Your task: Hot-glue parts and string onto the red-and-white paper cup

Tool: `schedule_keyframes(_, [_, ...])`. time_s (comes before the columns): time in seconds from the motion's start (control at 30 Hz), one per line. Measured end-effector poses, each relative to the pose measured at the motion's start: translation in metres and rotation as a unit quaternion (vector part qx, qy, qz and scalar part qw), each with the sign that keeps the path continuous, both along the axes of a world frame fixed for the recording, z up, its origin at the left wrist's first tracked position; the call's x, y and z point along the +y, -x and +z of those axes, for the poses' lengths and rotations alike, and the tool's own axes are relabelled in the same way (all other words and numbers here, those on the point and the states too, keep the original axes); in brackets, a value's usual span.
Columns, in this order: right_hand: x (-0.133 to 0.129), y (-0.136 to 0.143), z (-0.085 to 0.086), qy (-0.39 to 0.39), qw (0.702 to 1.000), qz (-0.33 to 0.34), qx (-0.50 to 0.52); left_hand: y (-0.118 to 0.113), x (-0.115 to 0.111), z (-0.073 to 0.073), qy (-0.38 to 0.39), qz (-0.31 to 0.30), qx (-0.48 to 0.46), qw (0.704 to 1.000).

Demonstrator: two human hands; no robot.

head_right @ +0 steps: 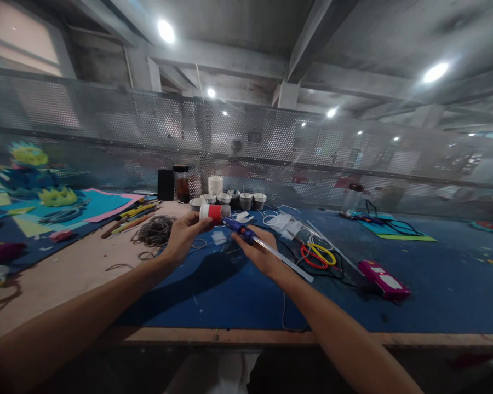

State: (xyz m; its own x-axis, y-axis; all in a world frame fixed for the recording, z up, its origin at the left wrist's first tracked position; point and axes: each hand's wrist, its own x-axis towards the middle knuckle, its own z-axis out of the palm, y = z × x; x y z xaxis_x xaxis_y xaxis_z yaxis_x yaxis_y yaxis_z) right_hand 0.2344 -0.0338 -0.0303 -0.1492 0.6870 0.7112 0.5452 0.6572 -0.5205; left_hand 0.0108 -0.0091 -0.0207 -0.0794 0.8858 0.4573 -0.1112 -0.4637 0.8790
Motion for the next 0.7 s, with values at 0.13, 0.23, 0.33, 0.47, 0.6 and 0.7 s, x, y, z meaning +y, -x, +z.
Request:
schedule_keyframes(0.13, [0.0,0.0007,-0.0009,-0.002,1.0,-0.004,0.0,0.0004,-0.0009,0.0008,-0.002,0.003,-0.002,1.0])
schedule_keyframes(0.23, [-0.0004,0.001,-0.001,0.004,1.0,-0.003,0.005,0.0,-0.0027,0.0029,0.007,0.006,-0.01,1.0])
schedule_keyframes(0.33, [-0.0019,0.0007,0.0001,0.011,1.0,-0.001,-0.004,-0.0007,-0.004,0.0047,0.013,0.006,-0.014,1.0])
schedule_keyframes(0.47, [-0.0042,0.0,0.0018,0.02,1.0,-0.005,-0.019,-0.0008,-0.0039,0.005,0.013,0.006,-0.016,1.0])
schedule_keyframes(0.6, [-0.0048,-0.0002,0.0007,0.035,0.999,0.006,-0.008,0.0,-0.0028,0.0034,0.014,0.002,-0.017,1.0])
schedule_keyframes(0.7, [-0.0042,0.0003,-0.0008,0.043,0.999,0.016,0.01,0.0004,-0.002,0.0026,0.02,-0.002,-0.024,1.0])
